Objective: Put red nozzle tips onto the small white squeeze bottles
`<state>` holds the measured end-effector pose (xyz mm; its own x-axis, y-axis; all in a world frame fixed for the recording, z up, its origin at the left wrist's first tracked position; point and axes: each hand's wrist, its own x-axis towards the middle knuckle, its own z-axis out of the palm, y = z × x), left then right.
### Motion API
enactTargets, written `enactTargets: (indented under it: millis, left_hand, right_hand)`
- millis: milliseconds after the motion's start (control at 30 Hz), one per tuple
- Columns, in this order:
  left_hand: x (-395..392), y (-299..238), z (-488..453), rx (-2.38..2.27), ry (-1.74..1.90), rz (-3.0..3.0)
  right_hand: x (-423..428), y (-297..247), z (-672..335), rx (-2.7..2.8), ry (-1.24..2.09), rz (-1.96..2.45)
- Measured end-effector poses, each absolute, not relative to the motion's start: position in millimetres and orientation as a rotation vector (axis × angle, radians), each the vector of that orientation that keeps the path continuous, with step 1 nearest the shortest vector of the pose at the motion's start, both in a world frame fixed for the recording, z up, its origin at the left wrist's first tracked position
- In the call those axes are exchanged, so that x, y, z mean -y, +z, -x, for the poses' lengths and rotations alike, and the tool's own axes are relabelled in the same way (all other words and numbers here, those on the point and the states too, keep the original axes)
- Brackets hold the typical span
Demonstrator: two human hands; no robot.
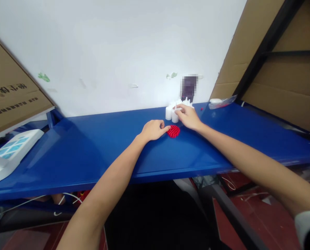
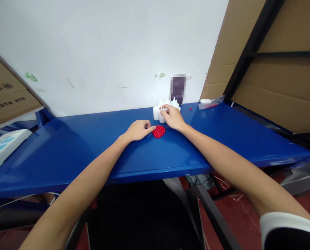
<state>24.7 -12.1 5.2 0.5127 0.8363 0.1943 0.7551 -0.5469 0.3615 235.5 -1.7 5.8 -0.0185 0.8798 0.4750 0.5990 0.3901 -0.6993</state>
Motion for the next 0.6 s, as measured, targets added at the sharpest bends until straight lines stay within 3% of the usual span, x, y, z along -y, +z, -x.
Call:
enactTargets:
  millis: [433, 600]
  left_hand:
    - [8, 5, -24, -1.368, 0.506, -2.465]
    - [7, 6, -23, -1.339, 0.501, -2.438]
  right_hand:
    - [22, 20, -258, 1.852, 0.096, 1.432]
    - [50, 18, -286, 1.89, 0.229, 1.292]
